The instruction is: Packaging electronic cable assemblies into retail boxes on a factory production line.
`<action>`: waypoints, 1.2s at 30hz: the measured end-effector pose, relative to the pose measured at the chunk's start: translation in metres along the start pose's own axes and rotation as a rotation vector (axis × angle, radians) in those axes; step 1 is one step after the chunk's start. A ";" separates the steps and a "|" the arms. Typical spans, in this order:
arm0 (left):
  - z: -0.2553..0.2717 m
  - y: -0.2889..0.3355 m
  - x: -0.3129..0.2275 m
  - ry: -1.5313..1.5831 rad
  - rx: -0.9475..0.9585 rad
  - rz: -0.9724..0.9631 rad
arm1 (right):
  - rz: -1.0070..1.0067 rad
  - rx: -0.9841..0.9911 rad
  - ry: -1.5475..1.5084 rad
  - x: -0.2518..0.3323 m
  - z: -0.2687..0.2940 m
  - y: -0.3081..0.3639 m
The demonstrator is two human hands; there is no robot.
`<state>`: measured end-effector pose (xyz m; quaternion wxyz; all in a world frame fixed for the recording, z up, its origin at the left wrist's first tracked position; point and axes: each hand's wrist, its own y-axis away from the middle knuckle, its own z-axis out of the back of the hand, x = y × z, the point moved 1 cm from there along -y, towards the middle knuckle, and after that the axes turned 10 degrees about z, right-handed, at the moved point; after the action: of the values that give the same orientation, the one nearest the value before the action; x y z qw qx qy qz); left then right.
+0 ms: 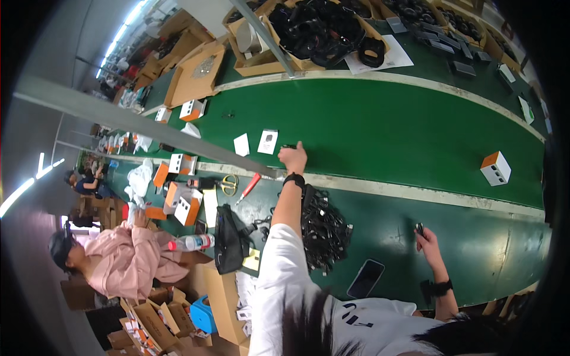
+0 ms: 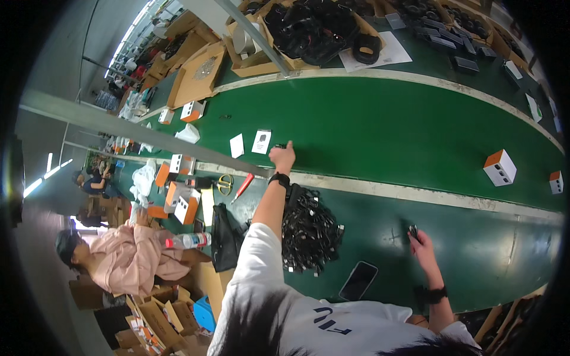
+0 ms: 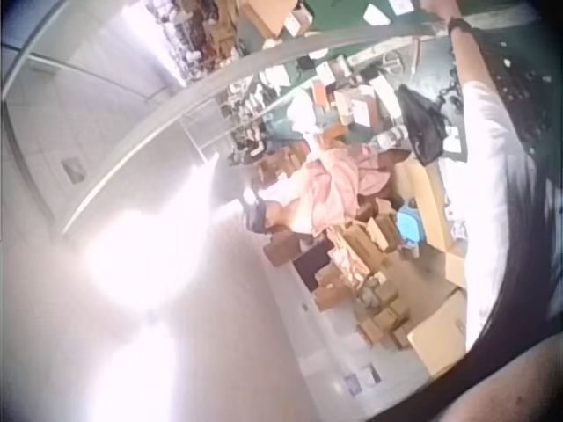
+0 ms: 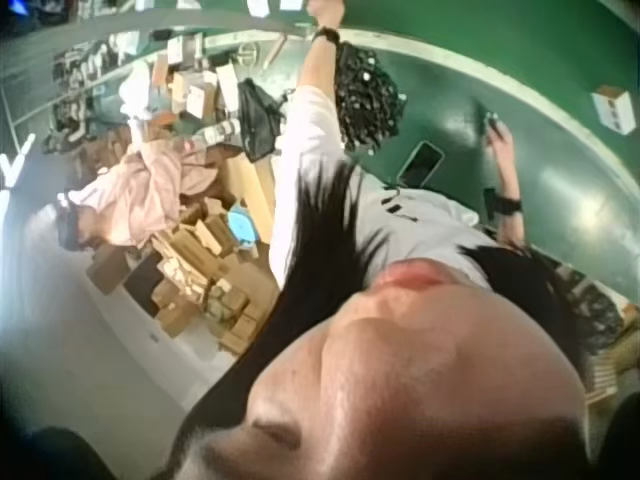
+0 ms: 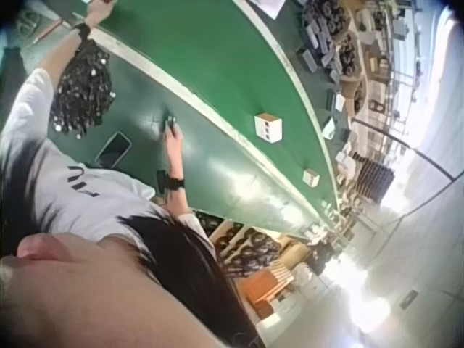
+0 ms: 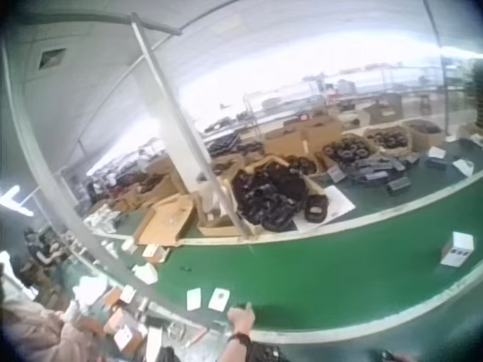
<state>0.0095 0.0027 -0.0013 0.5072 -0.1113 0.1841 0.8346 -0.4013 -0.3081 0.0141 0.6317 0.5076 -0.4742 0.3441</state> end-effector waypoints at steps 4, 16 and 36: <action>-0.037 -0.007 -0.005 0.039 -0.010 0.213 | -0.160 -0.164 -0.034 -0.007 -0.014 0.017; 0.071 0.121 0.029 -0.422 0.894 -0.522 | -0.015 0.316 0.097 0.042 -0.180 -0.078; -0.018 -0.111 0.018 -0.186 -0.152 0.396 | 0.100 0.126 0.502 0.065 -0.089 -0.045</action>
<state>0.0994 0.0557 -0.0459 0.3384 -0.0337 0.0914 0.9360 -0.3170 -0.2360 0.0584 0.6788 0.4206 -0.3047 0.5191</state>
